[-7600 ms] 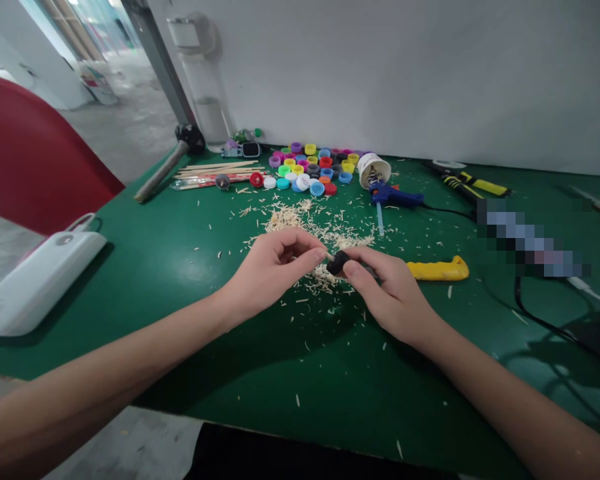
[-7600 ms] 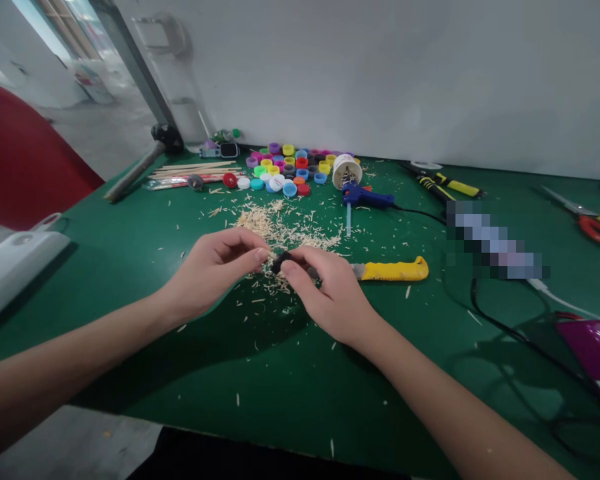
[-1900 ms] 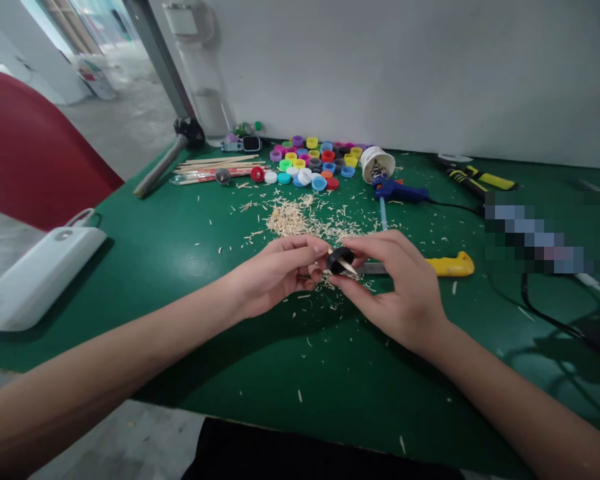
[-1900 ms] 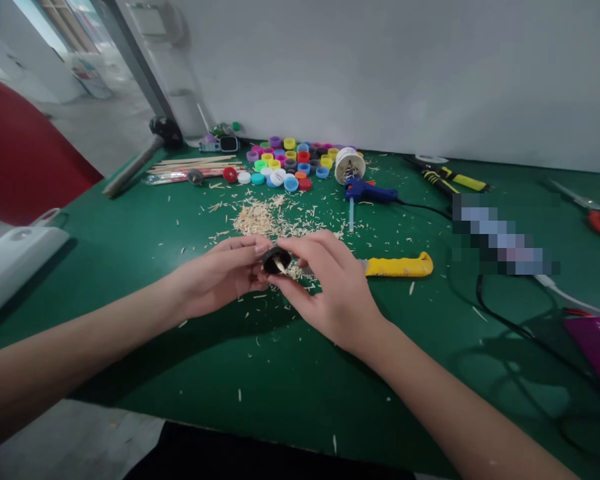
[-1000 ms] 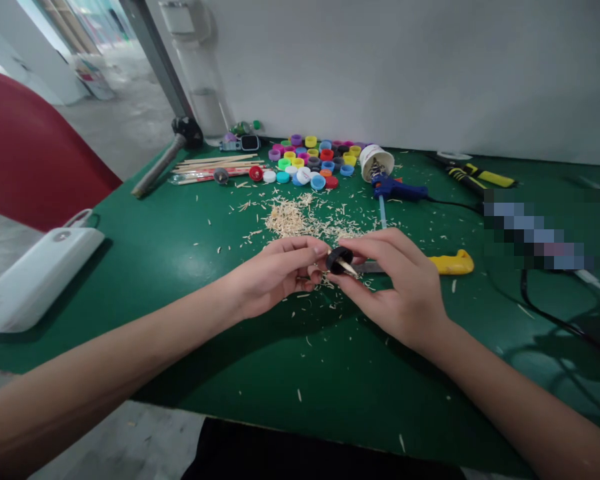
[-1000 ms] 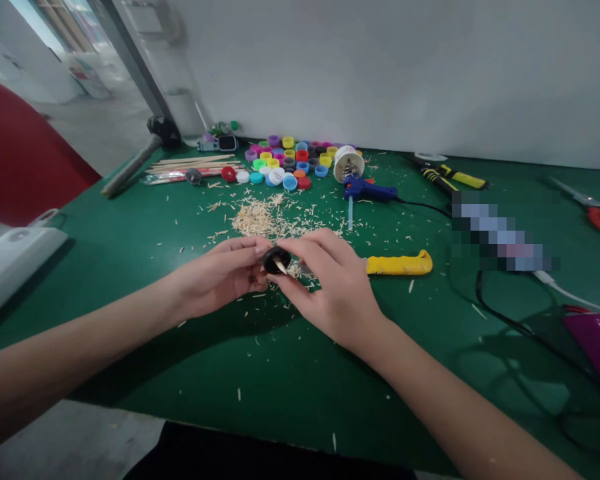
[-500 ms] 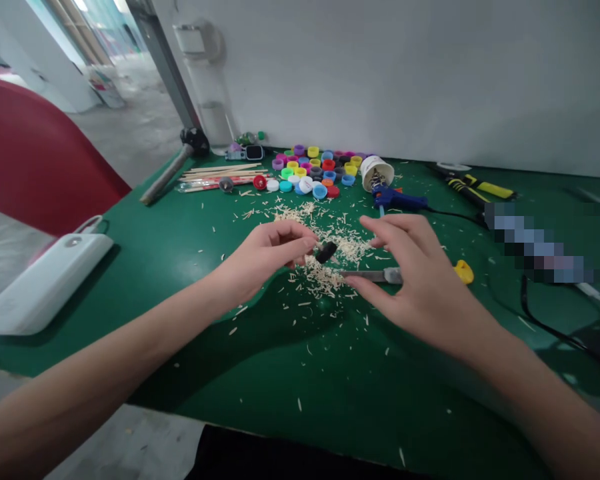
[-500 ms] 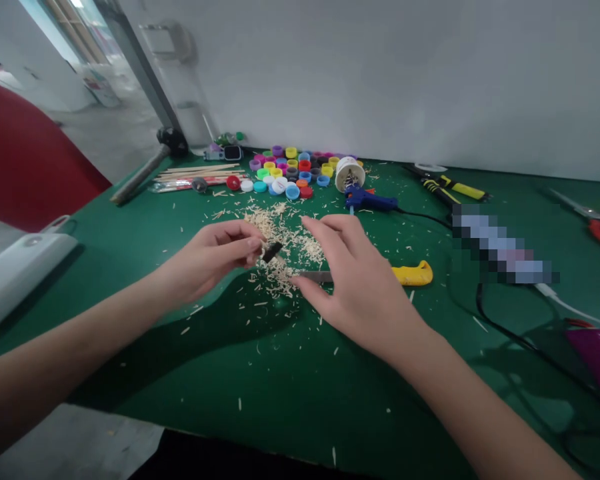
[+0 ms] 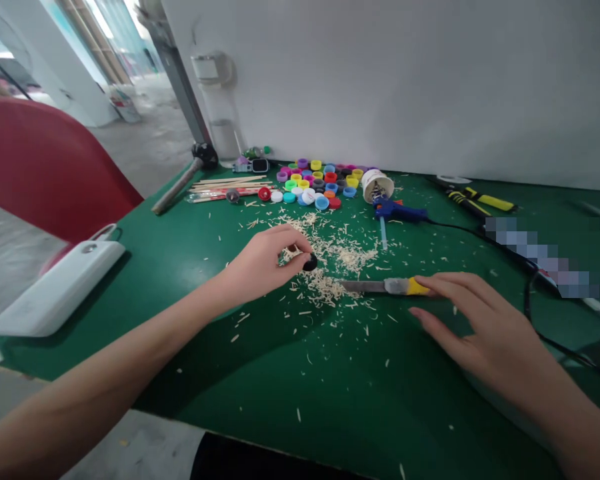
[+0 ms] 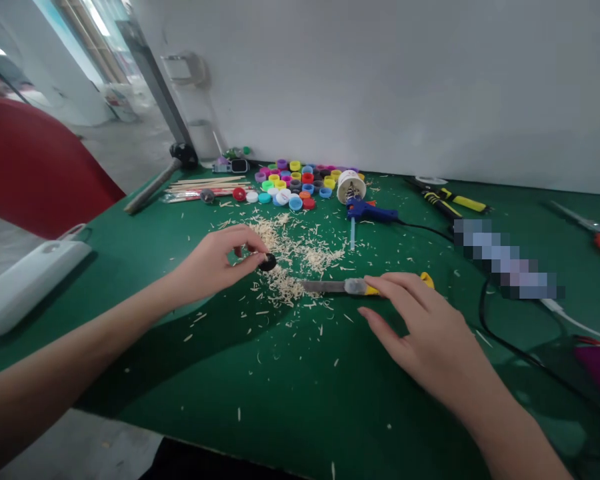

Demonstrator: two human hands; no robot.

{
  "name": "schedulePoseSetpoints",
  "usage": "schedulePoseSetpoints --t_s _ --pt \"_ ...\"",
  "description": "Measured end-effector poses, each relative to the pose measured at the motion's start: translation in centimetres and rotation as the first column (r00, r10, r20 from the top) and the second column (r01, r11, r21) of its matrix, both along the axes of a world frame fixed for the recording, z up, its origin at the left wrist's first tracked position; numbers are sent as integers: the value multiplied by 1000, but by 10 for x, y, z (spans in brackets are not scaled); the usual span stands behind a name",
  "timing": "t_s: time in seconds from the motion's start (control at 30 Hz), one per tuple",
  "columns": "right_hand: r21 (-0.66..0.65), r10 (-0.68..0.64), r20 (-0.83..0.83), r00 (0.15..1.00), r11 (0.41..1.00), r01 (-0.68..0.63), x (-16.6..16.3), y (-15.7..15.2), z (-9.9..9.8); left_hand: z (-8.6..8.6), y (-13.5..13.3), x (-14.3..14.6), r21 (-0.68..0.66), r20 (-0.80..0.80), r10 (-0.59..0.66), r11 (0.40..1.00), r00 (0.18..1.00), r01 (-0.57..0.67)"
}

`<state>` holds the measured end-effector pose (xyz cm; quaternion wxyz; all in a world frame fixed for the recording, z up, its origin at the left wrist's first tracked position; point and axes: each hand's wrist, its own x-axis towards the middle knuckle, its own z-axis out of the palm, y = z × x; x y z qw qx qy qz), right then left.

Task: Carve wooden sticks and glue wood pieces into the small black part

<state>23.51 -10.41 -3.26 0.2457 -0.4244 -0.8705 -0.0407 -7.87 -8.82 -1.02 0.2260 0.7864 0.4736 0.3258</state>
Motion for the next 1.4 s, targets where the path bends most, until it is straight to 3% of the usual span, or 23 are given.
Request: schedulePoseSetpoints --t_s 0.2,0.37,0.57,0.77,0.83,0.9,1.07,1.4 --pt "-40 54 77 996 998 -51 -5 1 -4 -5 2 -3 -112 52 17 994 998 -11" --pt "-59 27 119 993 998 -21 -3 -1 -6 -6 7 -8 -77 1 41 996 999 -41" --pt "-99 69 171 983 994 -52 -5 -1 -8 -1 28 -27 -54 -37 202 978 979 -204" --pt "-26 99 177 979 995 -96 -6 -7 -5 -5 60 -55 54 -31 262 964 965 -260" --pt "-5 88 162 983 996 -88 -5 -7 -4 -6 77 -72 88 -103 317 947 943 -309" --pt "-21 71 151 986 997 -69 -4 -6 -4 -5 95 -91 116 -264 427 904 865 -411" --pt "-136 53 163 985 990 -31 -3 -2 -6 5 137 -128 59 -389 453 881 802 -469" --pt "-185 67 206 976 982 -28 -6 -6 -7 6 159 -132 32 -498 462 855 734 -517"
